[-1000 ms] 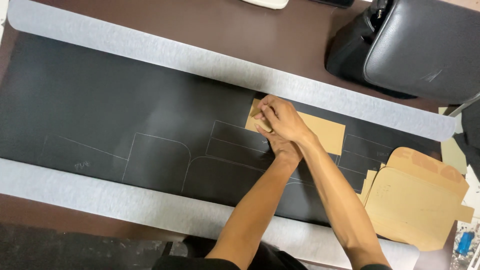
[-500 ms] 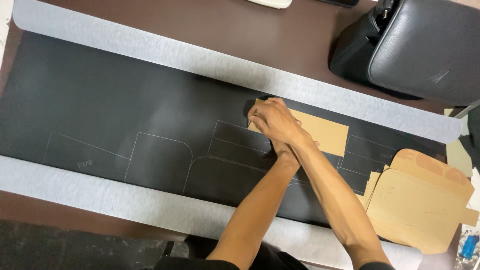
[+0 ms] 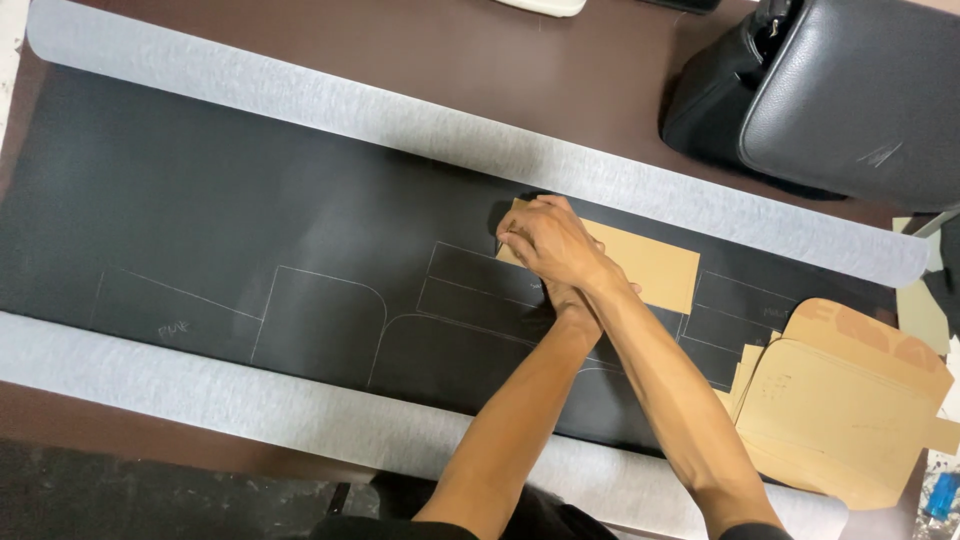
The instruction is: Tracing patterns onto a leather sheet, cutting the leather with scissors, and comparing the pieces with a finished bag.
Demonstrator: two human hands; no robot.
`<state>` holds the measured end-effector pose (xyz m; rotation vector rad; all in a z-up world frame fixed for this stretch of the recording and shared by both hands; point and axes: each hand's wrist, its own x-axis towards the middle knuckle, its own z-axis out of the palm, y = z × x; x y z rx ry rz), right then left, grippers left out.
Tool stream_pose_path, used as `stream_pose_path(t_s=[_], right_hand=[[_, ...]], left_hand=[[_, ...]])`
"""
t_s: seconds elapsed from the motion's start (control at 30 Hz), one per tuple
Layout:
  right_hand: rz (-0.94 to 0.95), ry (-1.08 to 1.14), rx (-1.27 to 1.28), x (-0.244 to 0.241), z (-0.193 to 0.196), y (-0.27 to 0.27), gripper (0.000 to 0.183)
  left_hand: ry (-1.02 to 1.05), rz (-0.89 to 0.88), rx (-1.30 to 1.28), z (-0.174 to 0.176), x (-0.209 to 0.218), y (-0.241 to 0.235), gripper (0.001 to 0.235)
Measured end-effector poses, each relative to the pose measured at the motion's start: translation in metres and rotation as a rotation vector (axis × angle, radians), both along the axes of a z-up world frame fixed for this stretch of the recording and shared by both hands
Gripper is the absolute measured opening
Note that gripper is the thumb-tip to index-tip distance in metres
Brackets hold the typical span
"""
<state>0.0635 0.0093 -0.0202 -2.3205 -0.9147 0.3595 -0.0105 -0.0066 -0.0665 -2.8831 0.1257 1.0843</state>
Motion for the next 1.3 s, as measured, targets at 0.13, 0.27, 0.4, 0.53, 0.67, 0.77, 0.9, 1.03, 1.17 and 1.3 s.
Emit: stream_pose_path(t_s=[0.13, 0.27, 0.4, 0.53, 0.67, 0.77, 0.9, 1.03, 1.17, 1.3], right_hand=[[-0.023, -0.031, -0.020, 0.008, 0.009, -0.003, 0.015], [-0.136, -0.151, -0.061, 0.023, 0.002, -0.008, 0.013], [-0.224, -0.183, -0.085, 0.029, 0.007, -0.008, 0.013], [-0.233, -0.210, -0.088, 0.030, 0.008, -0.008, 0.012], [-0.250, -0.233, -0.082, 0.030, 0.012, -0.006, 0.013], [-0.270, -0.238, -0.065, 0.031, 0.008, -0.006, 0.013], [-0.327, -0.218, -0.006, 0.027, 0.014, -0.006, 0.015], [-0.326, -0.210, -0.005, 0.030, 0.006, -0.010, 0.016], [-0.330, -0.196, 0.006, 0.029, 0.003, -0.012, 0.015], [-0.326, -0.199, 0.013, 0.029, 0.001, -0.012, 0.014]], left_hand=[[-0.016, -0.006, 0.006, -0.003, 0.002, 0.004, 0.052], [-0.007, -0.032, 0.004, 0.032, 0.003, 0.011, 0.059], [0.065, -0.132, 0.156, 0.083, 0.009, 0.020, 0.069], [0.086, -0.151, 0.170, 0.112, 0.012, 0.027, 0.068], [0.120, -0.167, 0.161, 0.123, 0.014, 0.031, 0.065], [0.138, -0.167, 0.195, 0.127, 0.016, 0.028, 0.063], [0.156, -0.187, 0.194, 0.134, 0.016, 0.030, 0.062], [0.138, -0.158, 0.166, 0.120, 0.017, 0.029, 0.065], [0.164, -0.166, 0.170, 0.108, 0.017, 0.025, 0.067], [0.178, -0.177, 0.190, 0.109, 0.015, 0.023, 0.066]])
